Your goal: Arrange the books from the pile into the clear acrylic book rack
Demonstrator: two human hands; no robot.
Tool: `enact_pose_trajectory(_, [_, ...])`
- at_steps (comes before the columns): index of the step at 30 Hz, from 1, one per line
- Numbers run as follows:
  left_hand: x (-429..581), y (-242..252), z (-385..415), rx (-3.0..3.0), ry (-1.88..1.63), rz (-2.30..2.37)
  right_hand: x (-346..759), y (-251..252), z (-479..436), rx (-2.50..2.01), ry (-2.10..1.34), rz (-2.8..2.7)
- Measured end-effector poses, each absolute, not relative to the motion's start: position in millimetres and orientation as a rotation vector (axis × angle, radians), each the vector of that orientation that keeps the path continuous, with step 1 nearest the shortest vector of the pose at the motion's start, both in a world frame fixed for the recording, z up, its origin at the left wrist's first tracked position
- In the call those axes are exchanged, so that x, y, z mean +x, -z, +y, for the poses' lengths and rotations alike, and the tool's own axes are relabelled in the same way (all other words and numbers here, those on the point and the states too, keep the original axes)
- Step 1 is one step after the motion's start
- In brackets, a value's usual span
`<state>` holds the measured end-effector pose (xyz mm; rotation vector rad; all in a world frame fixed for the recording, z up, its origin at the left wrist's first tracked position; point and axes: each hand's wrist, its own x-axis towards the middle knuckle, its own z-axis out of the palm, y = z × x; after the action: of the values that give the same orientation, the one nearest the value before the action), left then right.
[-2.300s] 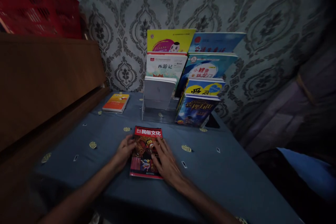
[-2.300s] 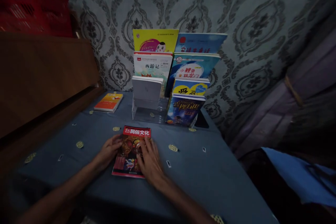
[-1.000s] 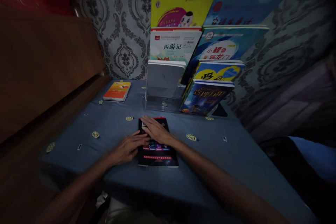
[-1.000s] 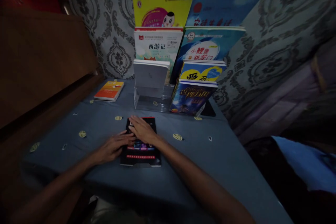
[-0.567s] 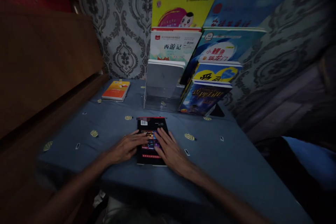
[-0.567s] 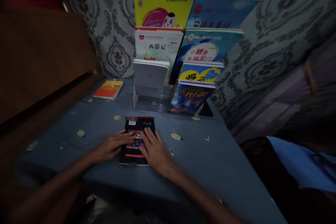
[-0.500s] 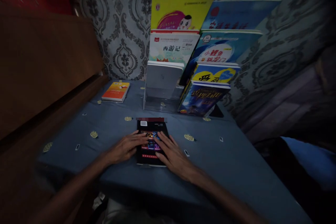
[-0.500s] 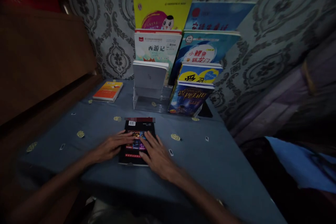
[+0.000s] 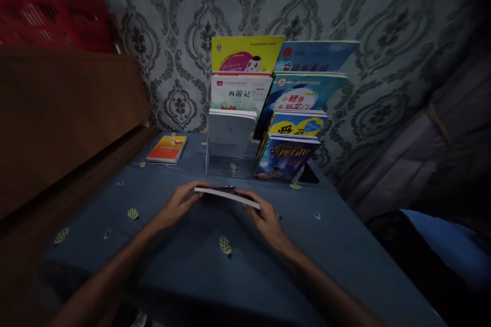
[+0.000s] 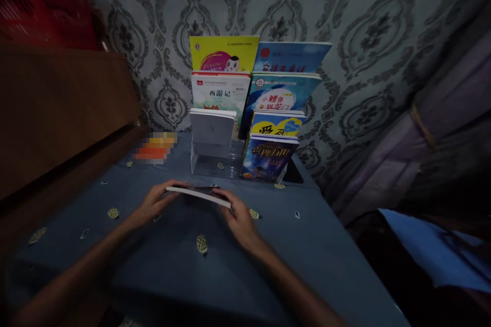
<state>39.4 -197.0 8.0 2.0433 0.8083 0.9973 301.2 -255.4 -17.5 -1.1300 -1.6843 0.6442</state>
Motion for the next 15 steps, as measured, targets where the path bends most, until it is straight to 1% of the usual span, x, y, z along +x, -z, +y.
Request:
enact_pose_trajectory(4, [42, -11, -199, 2.074, -1.126, 0.835, 290, 9, -253, -1.14, -0.482, -1.636])
enact_pose_trajectory(15, [40, -27, -202, 2.251, -0.925, 0.846, 293, 10, -259, -1.169, -0.446, -1.726])
